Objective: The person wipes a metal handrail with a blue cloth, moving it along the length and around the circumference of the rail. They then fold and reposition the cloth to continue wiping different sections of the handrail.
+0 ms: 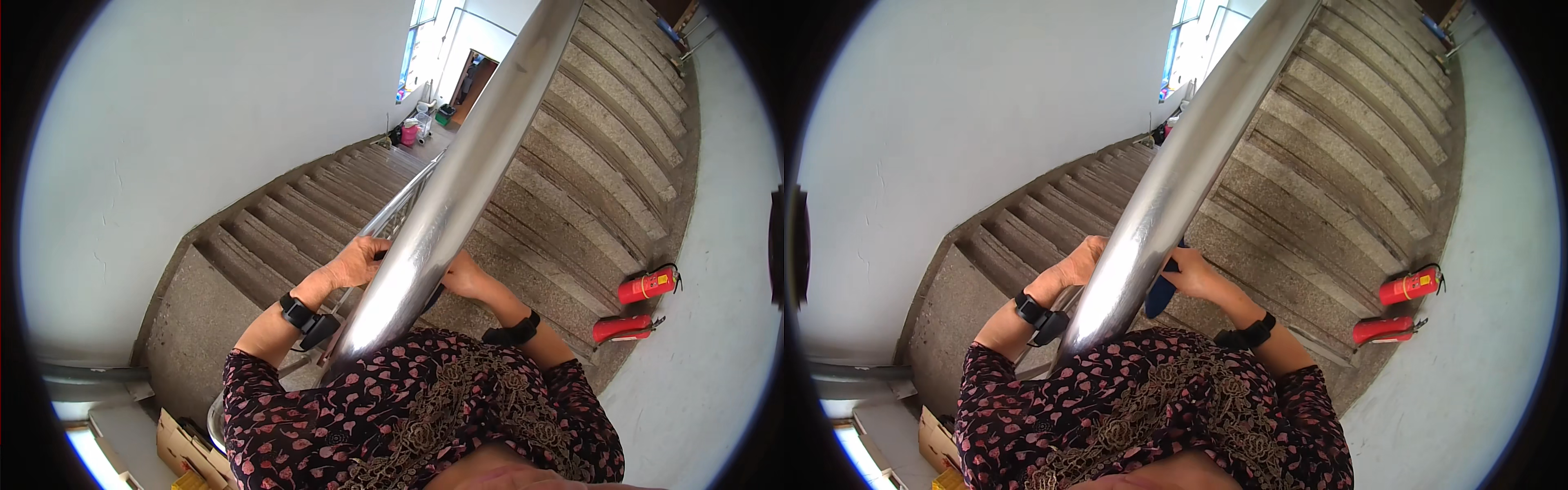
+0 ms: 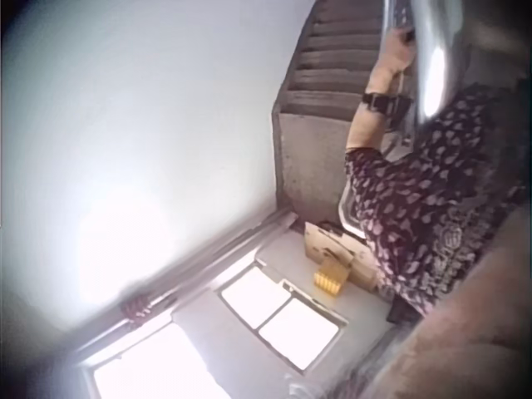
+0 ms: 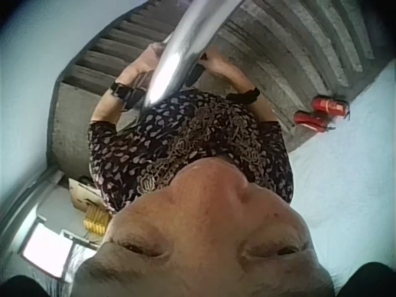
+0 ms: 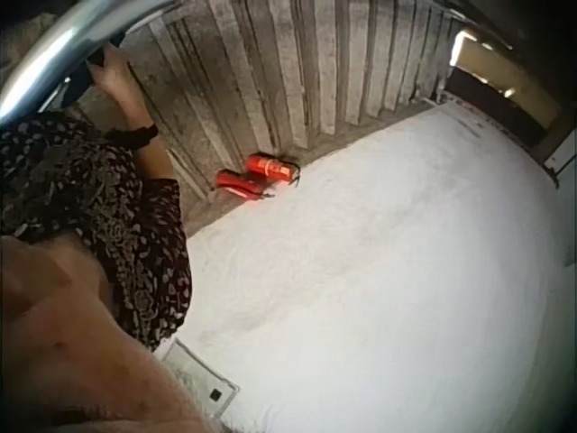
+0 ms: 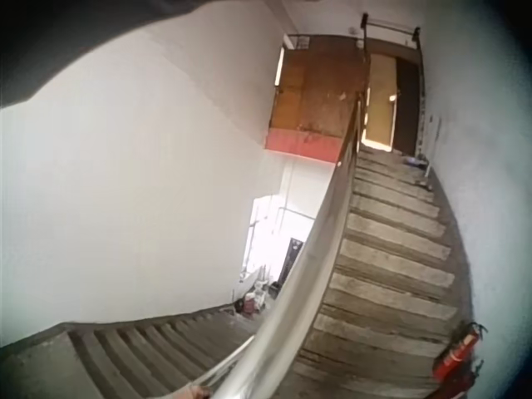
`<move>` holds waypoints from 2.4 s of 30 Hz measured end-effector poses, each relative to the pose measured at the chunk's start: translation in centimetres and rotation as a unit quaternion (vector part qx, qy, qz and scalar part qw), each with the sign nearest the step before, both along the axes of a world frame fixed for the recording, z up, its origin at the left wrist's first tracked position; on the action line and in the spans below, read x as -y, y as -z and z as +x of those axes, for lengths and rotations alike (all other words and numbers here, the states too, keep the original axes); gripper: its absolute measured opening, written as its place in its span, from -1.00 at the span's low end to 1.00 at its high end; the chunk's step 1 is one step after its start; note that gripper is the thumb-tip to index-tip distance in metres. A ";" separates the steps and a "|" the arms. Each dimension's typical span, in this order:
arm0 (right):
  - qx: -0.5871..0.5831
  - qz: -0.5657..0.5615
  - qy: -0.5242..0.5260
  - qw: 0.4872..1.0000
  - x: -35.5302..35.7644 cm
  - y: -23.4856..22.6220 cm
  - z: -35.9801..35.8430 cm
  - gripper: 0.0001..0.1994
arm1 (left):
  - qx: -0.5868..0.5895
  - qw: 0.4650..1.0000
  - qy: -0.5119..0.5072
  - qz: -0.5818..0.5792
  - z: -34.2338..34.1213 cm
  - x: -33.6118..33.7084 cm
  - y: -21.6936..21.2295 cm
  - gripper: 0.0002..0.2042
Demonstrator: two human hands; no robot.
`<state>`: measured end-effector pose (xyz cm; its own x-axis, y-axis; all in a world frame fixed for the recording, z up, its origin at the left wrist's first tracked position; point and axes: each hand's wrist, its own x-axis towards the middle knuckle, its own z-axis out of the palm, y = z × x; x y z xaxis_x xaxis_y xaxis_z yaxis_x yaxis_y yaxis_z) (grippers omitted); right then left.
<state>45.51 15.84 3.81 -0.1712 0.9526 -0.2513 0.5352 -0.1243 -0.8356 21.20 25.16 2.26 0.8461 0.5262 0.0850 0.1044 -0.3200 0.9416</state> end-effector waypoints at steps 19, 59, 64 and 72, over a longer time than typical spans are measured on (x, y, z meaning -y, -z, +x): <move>-0.069 0.330 0.158 0.928 3.3 -13.6 3.7 -0.74 | 0.130 0.989 -0.069 0.022 3.9 -2.1 -11.9 -0.71; 0.377 0.602 0.209 0.672 -13.0 -20.4 2.9 -0.67 | 0.063 0.963 -0.160 0.209 10.4 -3.5 -18.3 0.13; 0.351 0.636 0.196 0.659 -13.9 -20.3 3.6 -0.82 | 0.054 0.970 -0.165 0.168 10.5 -3.6 -18.4 0.11; 0.329 0.638 0.211 0.664 -14.3 -20.0 3.5 -0.83 | -0.006 0.980 -0.160 0.121 10.2 -4.0 -18.5 0.22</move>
